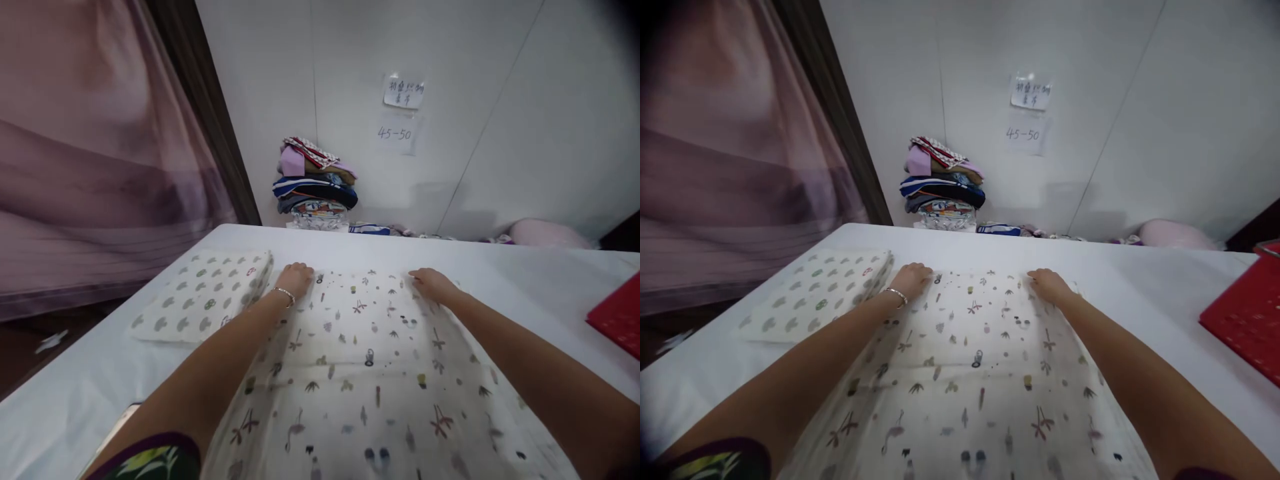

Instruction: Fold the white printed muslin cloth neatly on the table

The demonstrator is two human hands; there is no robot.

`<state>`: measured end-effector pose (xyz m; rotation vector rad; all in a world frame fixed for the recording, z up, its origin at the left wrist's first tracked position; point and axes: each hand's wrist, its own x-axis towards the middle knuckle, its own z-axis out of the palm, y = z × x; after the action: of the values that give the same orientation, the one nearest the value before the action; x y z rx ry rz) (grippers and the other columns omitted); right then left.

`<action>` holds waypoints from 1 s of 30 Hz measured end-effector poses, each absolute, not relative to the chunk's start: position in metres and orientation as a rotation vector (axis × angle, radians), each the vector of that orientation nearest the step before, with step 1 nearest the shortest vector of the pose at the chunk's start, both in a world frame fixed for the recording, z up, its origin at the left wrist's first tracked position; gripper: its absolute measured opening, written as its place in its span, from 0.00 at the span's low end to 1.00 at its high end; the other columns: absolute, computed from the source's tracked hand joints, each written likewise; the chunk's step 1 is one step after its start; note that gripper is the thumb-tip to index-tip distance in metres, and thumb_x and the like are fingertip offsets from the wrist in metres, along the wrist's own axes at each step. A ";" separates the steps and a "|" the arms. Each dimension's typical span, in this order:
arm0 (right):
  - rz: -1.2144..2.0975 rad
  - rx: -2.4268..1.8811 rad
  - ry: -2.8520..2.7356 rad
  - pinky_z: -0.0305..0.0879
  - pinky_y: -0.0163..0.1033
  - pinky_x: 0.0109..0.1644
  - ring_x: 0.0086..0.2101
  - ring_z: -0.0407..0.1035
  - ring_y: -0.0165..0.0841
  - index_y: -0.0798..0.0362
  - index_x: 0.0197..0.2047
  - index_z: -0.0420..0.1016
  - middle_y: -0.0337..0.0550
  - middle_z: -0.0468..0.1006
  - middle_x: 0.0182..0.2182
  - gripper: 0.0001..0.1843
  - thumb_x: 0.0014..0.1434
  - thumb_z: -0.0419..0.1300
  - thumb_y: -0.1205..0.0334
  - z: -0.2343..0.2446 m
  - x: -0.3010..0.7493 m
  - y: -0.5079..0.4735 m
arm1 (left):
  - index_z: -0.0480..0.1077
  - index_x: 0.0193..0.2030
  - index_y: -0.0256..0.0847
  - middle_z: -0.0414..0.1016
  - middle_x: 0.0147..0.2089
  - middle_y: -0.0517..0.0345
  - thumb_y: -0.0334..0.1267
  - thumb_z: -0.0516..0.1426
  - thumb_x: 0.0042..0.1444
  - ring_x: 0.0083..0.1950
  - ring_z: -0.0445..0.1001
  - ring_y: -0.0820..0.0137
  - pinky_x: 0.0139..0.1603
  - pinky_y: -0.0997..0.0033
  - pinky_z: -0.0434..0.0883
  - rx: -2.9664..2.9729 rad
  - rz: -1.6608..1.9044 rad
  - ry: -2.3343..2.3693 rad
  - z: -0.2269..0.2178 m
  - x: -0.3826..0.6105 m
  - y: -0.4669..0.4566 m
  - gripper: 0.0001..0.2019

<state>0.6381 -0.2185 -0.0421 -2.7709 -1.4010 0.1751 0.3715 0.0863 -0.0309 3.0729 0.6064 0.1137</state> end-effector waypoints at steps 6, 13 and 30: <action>0.177 -2.736 -1.523 0.59 0.40 0.49 0.48 0.64 0.41 0.54 0.52 0.72 0.51 0.73 0.46 0.20 0.57 0.52 0.63 -0.041 0.641 -0.219 | 0.72 0.38 0.40 0.73 0.41 0.51 0.35 0.52 0.55 0.47 0.69 0.63 0.49 0.64 0.64 3.056 0.198 0.515 -0.033 0.372 0.091 0.09; 0.116 -2.736 -1.415 0.59 0.37 0.46 0.44 0.66 0.36 0.54 0.41 0.75 0.48 0.74 0.43 0.15 0.61 0.48 0.61 -0.023 0.638 -0.213 | 0.70 0.39 0.44 0.75 0.43 0.56 0.45 0.48 0.59 0.41 0.73 0.66 0.43 0.68 0.66 2.812 0.277 0.905 -0.025 0.379 0.091 0.12; 0.360 -2.935 -1.232 0.62 0.43 0.50 0.50 0.66 0.42 0.53 0.54 0.71 0.50 0.71 0.53 0.22 0.60 0.49 0.55 -0.032 0.657 -0.199 | 0.68 0.50 0.44 0.72 0.53 0.51 0.50 0.51 0.55 0.54 0.68 0.60 0.55 0.58 0.62 2.874 0.027 0.898 -0.031 0.398 0.096 0.19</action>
<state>0.6571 -0.1990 -0.0315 -2.9346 -1.2322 0.3599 0.3984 0.0960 -0.0311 2.8744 0.8981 0.0273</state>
